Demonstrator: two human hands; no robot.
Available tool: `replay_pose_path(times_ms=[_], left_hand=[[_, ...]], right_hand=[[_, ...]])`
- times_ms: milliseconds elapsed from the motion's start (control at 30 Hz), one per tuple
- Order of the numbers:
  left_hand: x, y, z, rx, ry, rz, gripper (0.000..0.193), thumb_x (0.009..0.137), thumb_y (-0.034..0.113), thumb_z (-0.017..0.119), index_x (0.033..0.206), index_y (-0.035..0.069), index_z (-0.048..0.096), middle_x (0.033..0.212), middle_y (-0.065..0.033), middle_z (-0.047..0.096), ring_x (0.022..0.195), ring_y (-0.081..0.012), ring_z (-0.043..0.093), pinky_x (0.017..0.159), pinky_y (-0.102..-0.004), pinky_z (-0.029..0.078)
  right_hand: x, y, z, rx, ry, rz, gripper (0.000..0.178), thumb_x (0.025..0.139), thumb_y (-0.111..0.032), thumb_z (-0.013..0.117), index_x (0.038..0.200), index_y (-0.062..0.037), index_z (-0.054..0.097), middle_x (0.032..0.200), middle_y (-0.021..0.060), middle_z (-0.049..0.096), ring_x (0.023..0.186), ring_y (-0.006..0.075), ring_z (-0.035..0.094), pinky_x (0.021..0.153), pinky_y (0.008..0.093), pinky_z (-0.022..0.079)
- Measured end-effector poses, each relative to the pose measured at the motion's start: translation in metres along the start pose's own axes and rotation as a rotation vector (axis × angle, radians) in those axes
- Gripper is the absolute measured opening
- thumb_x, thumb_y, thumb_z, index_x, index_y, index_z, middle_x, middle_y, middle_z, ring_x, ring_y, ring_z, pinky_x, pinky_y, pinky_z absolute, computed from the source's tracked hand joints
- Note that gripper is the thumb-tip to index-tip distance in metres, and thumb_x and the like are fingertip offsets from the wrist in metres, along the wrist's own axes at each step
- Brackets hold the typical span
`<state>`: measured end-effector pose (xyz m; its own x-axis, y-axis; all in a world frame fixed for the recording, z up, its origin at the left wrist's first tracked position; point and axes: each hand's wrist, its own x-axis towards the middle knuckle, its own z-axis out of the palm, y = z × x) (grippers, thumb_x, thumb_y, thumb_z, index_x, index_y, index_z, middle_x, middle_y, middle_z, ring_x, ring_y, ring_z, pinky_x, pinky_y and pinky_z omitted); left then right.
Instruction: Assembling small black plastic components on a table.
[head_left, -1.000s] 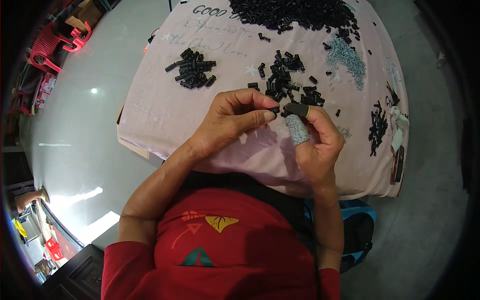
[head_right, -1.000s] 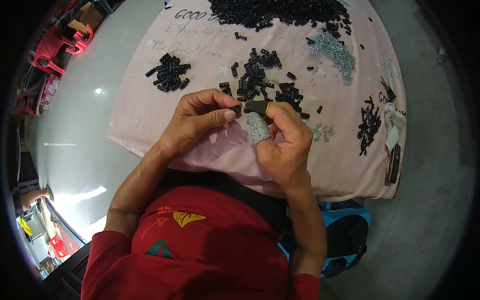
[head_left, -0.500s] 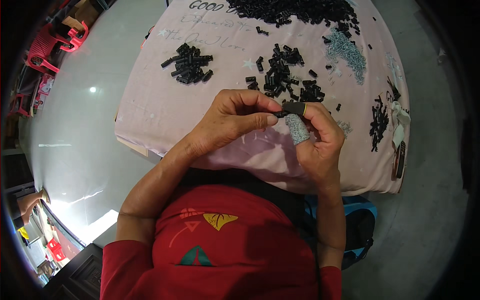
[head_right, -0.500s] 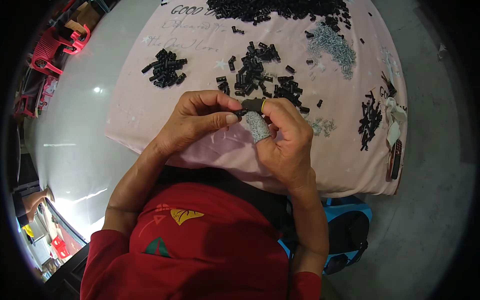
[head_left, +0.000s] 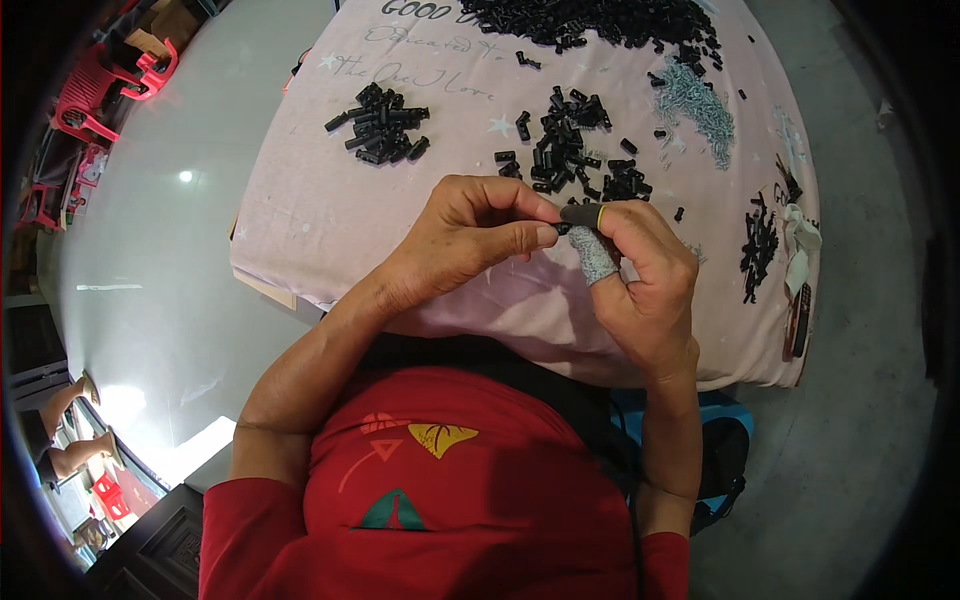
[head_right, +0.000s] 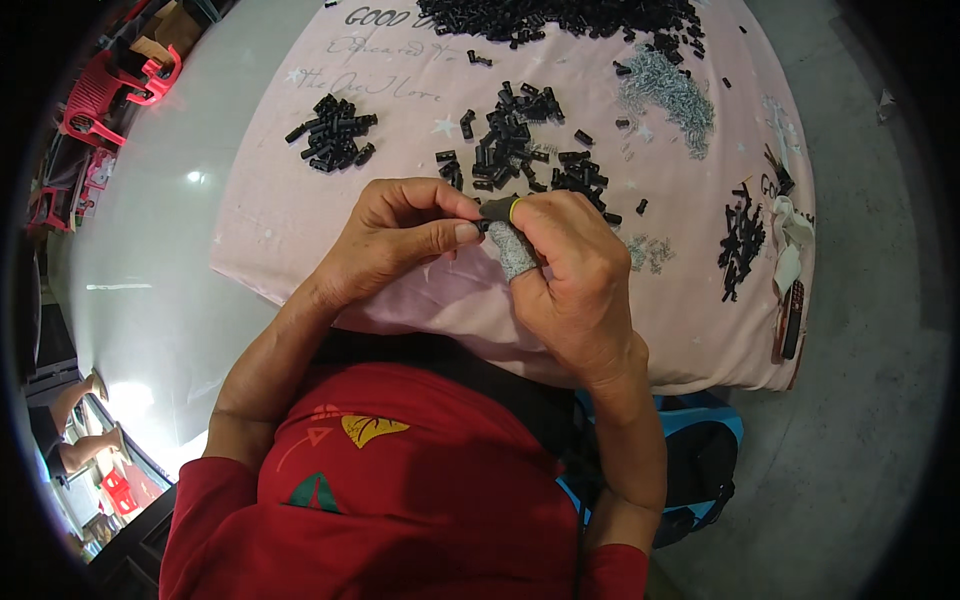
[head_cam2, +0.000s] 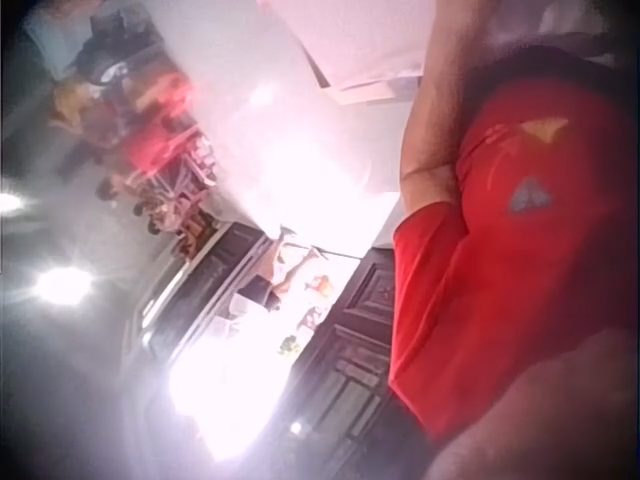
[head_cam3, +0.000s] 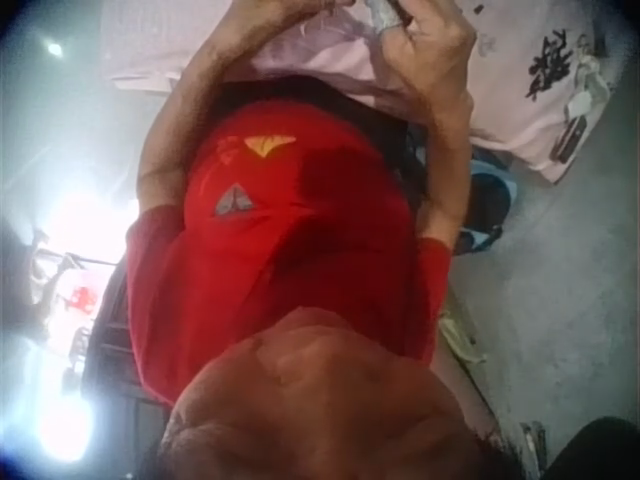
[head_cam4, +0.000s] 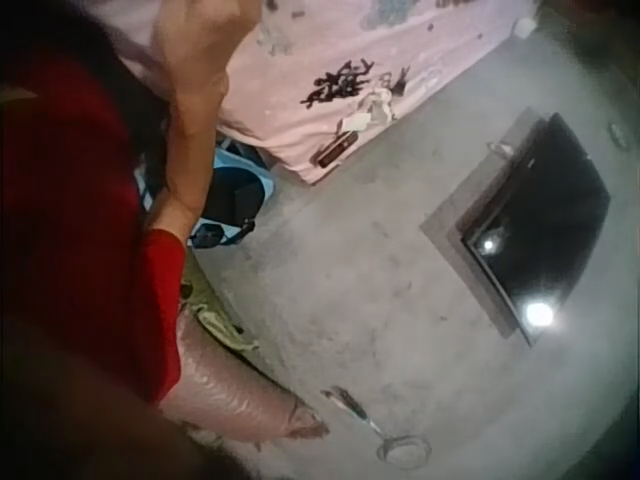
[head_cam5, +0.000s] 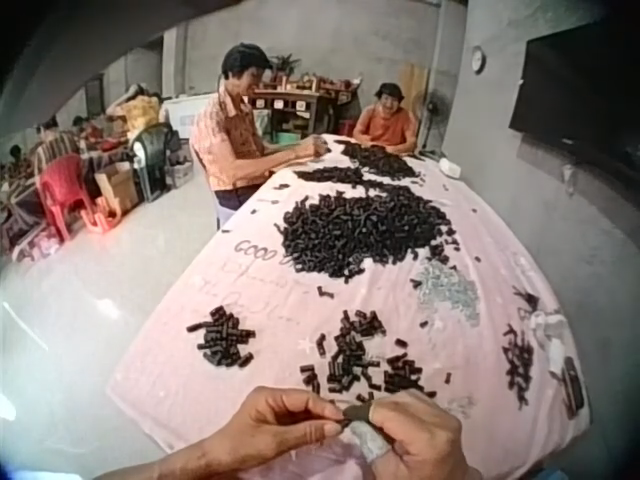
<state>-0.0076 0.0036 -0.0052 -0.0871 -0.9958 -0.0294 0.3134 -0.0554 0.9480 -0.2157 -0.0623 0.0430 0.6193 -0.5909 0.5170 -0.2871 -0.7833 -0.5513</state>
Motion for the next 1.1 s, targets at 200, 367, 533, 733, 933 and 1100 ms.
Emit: replay_pose_path(times_ms=[200,367,533,733,933,1100], left_hand=[[0.0,0.001,0.002,0.012,0.026,-0.014,0.015,0.098,0.007,0.078,0.111,0.0,0.077,0.091,0.001,0.073,0.079,-0.0034,0.062,0.069,-0.0187,0.05],[0.0,-0.001,-0.001,0.032,0.037,0.009,0.014,0.097,0.005,0.078,0.11,0.0,0.077,0.09,0.0016,0.073,0.08,-0.0027,0.063,0.069,-0.019,0.051],[0.0,-0.002,-0.001,0.007,0.06,-0.004,0.014,0.097,0.005,0.078,0.11,-0.001,0.076,0.094,0.0011,0.073,0.082,-0.0029,0.063,0.071,-0.0189,0.052],[-0.001,-0.01,0.0,0.036,0.093,0.064,0.014,0.098,0.005,0.077,0.111,0.0,0.076,0.094,0.001,0.074,0.081,-0.0027,0.063,0.07,-0.0184,0.051],[-0.002,0.004,-0.002,-0.018,-0.012,-0.02,0.016,0.1,0.01,0.076,0.113,0.001,0.076,0.096,-0.0003,0.075,0.08,-0.0035,0.061,0.071,-0.0177,0.049],[-0.003,0.003,-0.003,-0.017,-0.021,-0.021,0.015,0.1,0.01,0.076,0.113,0.002,0.076,0.095,0.0001,0.075,0.079,-0.0032,0.06,0.069,-0.0179,0.049]], right_hand=[[0.005,-0.006,-0.001,-0.067,-0.017,-0.072,0.029,0.072,0.01,0.065,0.099,0.0012,0.066,0.091,0.0163,0.066,0.083,0.0384,0.065,0.073,0.0455,0.054],[0.007,-0.008,0.001,-0.135,-0.035,-0.089,0.028,0.071,0.011,0.065,0.096,0.0006,0.065,0.089,0.0158,0.064,0.082,0.0381,0.064,0.072,0.0465,0.053],[0.009,-0.006,0.005,-0.199,-0.014,-0.171,0.032,0.065,0.014,0.063,0.094,0.0011,0.065,0.091,0.0156,0.065,0.083,0.0365,0.064,0.072,0.0454,0.053],[0.009,-0.01,0.006,-0.21,-0.02,-0.172,0.033,0.067,0.015,0.063,0.097,0.0021,0.068,0.091,0.0151,0.067,0.083,0.036,0.066,0.073,0.0436,0.055],[0.001,0.005,0.006,0.218,0.014,0.089,0.024,0.085,0.009,0.07,0.107,0.0016,0.074,0.093,0.014,0.072,0.079,0.0259,0.072,0.069,0.0324,0.056],[-0.001,0.004,0.006,0.262,0.006,0.141,0.022,0.086,0.008,0.07,0.106,0.0017,0.074,0.092,0.0124,0.072,0.078,0.0217,0.071,0.068,0.0309,0.055]])
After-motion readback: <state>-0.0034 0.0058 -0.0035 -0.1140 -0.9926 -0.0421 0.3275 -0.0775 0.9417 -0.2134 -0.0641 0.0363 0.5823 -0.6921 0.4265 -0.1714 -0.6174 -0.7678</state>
